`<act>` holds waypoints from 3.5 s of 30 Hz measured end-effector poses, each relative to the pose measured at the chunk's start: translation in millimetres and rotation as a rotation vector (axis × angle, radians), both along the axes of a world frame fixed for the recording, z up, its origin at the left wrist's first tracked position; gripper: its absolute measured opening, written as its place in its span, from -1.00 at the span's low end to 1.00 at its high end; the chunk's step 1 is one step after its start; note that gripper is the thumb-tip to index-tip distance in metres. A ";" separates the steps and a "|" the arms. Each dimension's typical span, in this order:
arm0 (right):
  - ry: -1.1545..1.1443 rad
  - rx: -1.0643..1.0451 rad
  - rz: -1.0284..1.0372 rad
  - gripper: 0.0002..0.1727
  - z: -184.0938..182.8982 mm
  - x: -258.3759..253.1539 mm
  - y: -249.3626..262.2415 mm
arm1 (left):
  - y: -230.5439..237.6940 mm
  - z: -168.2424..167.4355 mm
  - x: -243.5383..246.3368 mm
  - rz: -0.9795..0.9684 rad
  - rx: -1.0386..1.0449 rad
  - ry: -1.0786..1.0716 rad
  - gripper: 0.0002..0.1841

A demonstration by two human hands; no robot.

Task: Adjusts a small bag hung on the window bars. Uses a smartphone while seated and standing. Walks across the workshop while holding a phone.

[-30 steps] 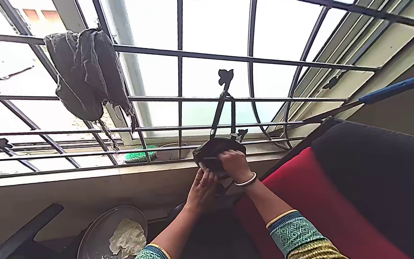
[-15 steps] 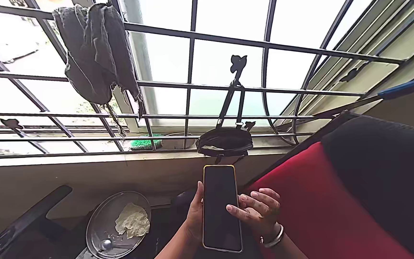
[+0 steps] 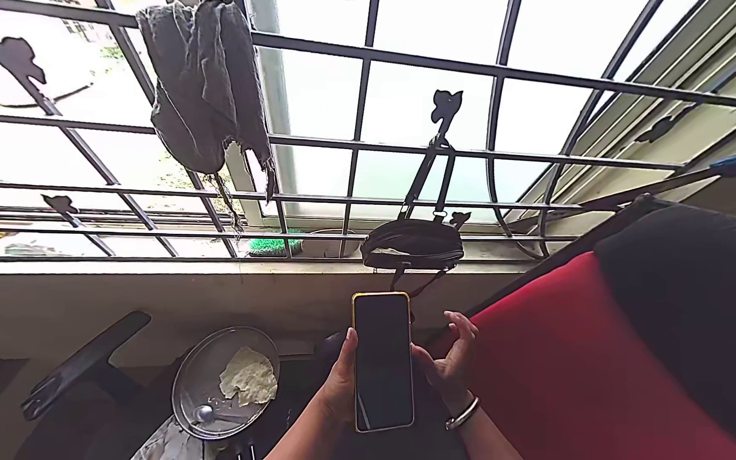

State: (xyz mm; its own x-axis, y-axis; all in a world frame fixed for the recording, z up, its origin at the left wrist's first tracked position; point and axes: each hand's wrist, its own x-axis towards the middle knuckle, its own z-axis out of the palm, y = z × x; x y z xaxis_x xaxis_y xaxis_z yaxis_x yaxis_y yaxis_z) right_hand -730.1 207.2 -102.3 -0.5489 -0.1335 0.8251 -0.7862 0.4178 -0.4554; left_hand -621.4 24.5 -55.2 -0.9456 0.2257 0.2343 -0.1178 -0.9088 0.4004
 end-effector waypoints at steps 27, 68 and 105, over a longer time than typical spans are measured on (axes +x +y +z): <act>-0.157 0.482 -0.168 -0.56 91.5 -15.0 -2.7 | -43.5 -11.0 4.3 -0.021 0.018 -0.111 -0.01; -0.149 -0.594 0.082 -0.83 274.3 -208.0 -119.4 | -17.5 181.5 -201.9 0.323 -0.373 0.219 -0.65; -0.854 -0.249 0.458 0.07 125.5 198.0 15.1 | 33.0 48.8 89.8 -0.076 0.028 -0.083 -0.19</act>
State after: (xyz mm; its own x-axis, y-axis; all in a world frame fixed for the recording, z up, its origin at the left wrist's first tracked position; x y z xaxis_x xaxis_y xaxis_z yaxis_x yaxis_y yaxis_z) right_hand -532.2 222.3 23.2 -0.9095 -0.3578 0.2115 -0.2161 -0.0275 -0.9760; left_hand -531.6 57.6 -6.4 -0.9425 0.2917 0.1630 -0.2183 -0.9069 0.3605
